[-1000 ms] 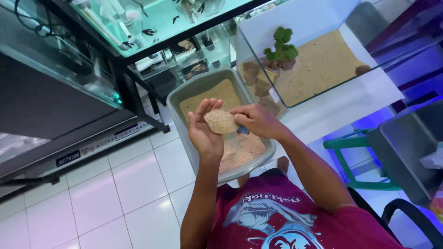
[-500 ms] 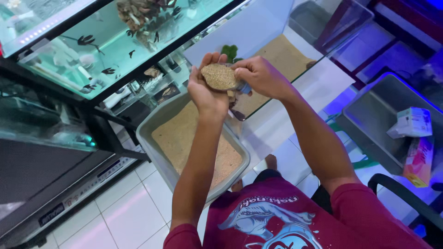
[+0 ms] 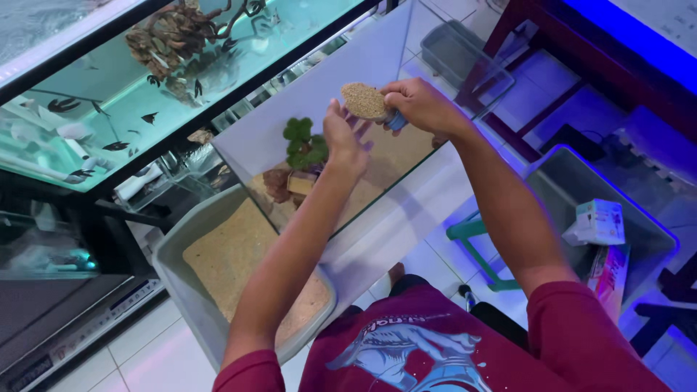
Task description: The person prepares an aquarium by scooping sand from a plastic bin with a small cup and spreading it into a glass tank containing rocks and a plant.
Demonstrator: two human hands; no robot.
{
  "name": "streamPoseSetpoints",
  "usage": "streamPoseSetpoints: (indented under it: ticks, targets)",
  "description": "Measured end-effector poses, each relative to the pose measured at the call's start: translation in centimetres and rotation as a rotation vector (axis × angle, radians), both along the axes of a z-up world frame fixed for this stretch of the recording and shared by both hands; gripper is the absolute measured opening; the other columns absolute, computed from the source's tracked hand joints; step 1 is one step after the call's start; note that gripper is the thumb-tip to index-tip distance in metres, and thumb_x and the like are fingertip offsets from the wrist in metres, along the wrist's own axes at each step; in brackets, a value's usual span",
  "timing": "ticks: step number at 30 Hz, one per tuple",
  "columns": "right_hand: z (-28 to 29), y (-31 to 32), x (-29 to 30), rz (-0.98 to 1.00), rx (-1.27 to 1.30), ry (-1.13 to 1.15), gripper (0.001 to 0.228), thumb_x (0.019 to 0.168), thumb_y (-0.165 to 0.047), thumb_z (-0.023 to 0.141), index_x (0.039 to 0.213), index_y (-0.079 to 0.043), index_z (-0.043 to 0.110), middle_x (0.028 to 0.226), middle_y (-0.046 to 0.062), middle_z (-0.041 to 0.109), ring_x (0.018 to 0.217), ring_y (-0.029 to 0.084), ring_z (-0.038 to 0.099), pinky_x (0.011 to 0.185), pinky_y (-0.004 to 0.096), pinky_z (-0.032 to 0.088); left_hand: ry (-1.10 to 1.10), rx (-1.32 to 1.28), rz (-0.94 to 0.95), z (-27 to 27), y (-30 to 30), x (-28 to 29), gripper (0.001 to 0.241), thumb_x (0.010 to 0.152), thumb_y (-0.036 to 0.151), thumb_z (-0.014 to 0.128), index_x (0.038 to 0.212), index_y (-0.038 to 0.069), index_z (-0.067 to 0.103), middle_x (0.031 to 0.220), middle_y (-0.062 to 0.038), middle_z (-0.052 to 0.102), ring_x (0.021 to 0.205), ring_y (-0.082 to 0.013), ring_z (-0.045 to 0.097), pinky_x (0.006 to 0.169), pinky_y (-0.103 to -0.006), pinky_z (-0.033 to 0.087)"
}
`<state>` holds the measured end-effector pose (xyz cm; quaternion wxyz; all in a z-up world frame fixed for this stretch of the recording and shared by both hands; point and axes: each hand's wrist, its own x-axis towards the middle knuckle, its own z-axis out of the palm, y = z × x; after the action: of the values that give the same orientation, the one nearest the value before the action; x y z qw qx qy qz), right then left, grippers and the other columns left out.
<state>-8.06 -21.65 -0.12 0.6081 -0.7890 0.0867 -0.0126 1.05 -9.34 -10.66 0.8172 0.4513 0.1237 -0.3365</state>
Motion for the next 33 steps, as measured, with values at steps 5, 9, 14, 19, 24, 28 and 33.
streamPoseSetpoints:
  ticks: [5,9,14,19,24,28,33]
  targets:
    - [-2.8,-6.4,3.2,0.027,-0.089,0.117,0.026,0.094,-0.009,0.051,0.103,0.002,0.072,0.089,0.030,0.071,0.080,0.034,0.076,0.066,0.041,0.067,0.131,-0.125,-0.045,0.9,-4.1,-0.9,0.081,0.099,0.069,0.028,0.163,0.021,0.018,0.168,-0.015,0.024,0.149,-0.0529,0.030,0.114,-0.0761,0.013]
    - [-3.5,-8.6,4.8,0.123,-0.408,0.225,0.031,0.095,-0.025,0.053,0.108,-0.009,0.076,0.102,0.028,0.073,0.103,0.043,0.070,0.082,0.051,0.061,0.224,-0.199,0.028,-2.1,-7.7,0.2,0.077,0.099,0.070,0.030,0.160,0.025,0.017,0.165,-0.015,0.021,0.146,-0.0547,0.031,0.111,-0.0712,0.032]
    - [-6.4,-11.8,6.6,0.279,-0.573,0.278,0.036,0.098,-0.034,0.048,0.110,-0.012,0.073,0.109,0.024,0.073,0.112,0.047,0.065,0.098,0.055,0.052,0.310,-0.169,0.110,0.4,-10.1,0.5,0.077,0.100,0.067,0.030,0.160,0.019,0.025,0.165,-0.018,0.027,0.146,-0.0546,0.032,0.115,-0.0711,0.029]
    - [-5.4,-14.2,7.6,0.448,-0.702,0.359,0.045,0.103,-0.044,0.044,0.108,-0.010,0.072,0.106,0.025,0.074,0.111,0.048,0.065,0.098,0.057,0.051,0.364,-0.085,0.012,-6.1,-12.3,4.1,0.080,0.098,0.070,0.023,0.159,0.020,0.032,0.162,-0.019,0.036,0.145,-0.0529,0.036,0.117,-0.0725,0.025]
    - [-5.3,-17.0,11.2,0.413,-0.765,0.330,0.046,0.104,-0.044,0.042,0.111,-0.009,0.072,0.108,0.013,0.077,0.112,0.044,0.067,0.100,0.059,0.050,0.402,0.023,-0.098,-13.6,-12.9,4.6,0.079,0.099,0.071,0.029,0.154,0.016,0.042,0.154,-0.018,0.049,0.136,-0.0453,0.052,0.110,-0.0630,0.043]
    - [-5.9,-17.8,12.9,0.374,-0.731,0.242,0.039,0.104,-0.035,0.044,0.116,-0.009,0.070,0.111,0.013,0.076,0.111,0.043,0.068,0.098,0.058,0.051,0.448,0.163,-0.182,-15.7,-11.3,3.9,0.082,0.094,0.073,0.036,0.150,0.015,0.047,0.149,-0.021,0.055,0.131,-0.0477,0.056,0.109,-0.0666,0.042]
    - [-8.5,-18.8,13.6,0.412,-0.784,0.201,0.033,0.107,-0.020,0.044,0.119,-0.008,0.072,0.111,0.017,0.075,0.106,0.043,0.070,0.093,0.056,0.055,0.458,0.241,-0.252,-24.7,-11.7,3.7,0.083,0.092,0.076,0.033,0.144,0.014,0.054,0.140,-0.022,0.063,0.124,-0.0492,0.061,0.104,-0.0692,0.045]
